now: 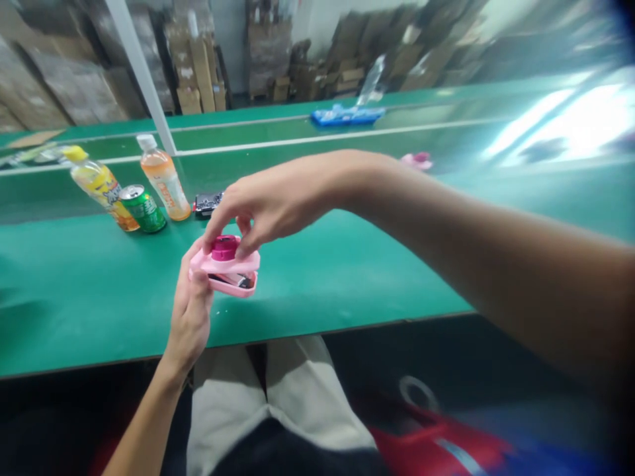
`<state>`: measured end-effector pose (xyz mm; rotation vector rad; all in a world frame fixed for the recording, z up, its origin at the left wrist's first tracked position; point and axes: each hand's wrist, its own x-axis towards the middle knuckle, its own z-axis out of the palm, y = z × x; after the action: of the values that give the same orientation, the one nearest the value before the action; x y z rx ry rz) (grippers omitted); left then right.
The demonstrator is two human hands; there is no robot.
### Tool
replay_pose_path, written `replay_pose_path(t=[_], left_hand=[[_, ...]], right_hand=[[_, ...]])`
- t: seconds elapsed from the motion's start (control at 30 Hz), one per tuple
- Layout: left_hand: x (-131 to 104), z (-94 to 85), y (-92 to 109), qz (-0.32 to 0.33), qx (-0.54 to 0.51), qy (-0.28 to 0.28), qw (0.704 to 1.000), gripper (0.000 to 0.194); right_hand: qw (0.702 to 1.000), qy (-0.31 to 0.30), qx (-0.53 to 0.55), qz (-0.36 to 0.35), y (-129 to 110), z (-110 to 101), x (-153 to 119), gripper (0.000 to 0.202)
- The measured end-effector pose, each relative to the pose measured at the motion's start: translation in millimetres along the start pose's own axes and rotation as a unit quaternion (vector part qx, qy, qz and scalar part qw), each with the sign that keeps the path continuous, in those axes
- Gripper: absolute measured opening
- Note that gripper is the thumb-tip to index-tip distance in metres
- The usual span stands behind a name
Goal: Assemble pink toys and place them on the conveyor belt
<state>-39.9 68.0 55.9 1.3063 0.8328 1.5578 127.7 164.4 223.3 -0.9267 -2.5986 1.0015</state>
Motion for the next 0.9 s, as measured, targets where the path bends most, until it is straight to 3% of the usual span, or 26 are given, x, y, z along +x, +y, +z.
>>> replay_pose_path(t=[0.07, 0.13, 0.3, 0.37, 0.5, 0.63, 0.77, 0.9], left_hand=[[0.2, 4.7, 0.7, 0.003, -0.015, -0.011, 1.000, 0.057], [-0.1, 10.9, -0.1, 0.004, -0.050, 0.020, 0.999, 0.053], [-1.3, 26.8, -2.6, 0.004, -0.126, 0.121, 0.985, 0.044], [-2.3, 31.5, -3.2, -0.004, -0.132, 0.121, 0.984, 0.042], [-3.6, 37.1, -5.3, -0.009, -0.129, 0.126, 0.984, 0.040], [-2.3, 38.4, -12.6, -0.007, -0.113, 0.141, 0.983, 0.037], [-5.1, 40.0, -24.7, -0.026, -0.109, 0.157, 0.981, 0.039], [-16.0, 45.8, -35.7, -0.060, -0.089, 0.163, 0.981, 0.050]], right_hand=[[0.999, 0.049, 0.010, 0.022, -1.4, -2.5, -0.1, 0.017], [0.995, 0.094, -0.011, 0.033, -2.4, 4.2, -7.1, 0.019], [0.966, 0.248, -0.043, 0.052, 2.2, 61.5, -44.7, 0.036], [0.962, 0.265, 0.001, 0.061, 8.3, 88.6, -53.9, 0.039], [0.935, 0.336, 0.109, 0.033, 20.5, 127.5, -50.9, 0.022], [0.894, 0.401, 0.197, 0.023, 33.0, 149.8, -41.0, 0.017], [0.867, 0.471, 0.162, -0.001, 47.4, 168.8, -40.3, 0.019], [0.856, 0.487, 0.172, -0.010, 57.4, 184.8, -46.3, 0.025]])
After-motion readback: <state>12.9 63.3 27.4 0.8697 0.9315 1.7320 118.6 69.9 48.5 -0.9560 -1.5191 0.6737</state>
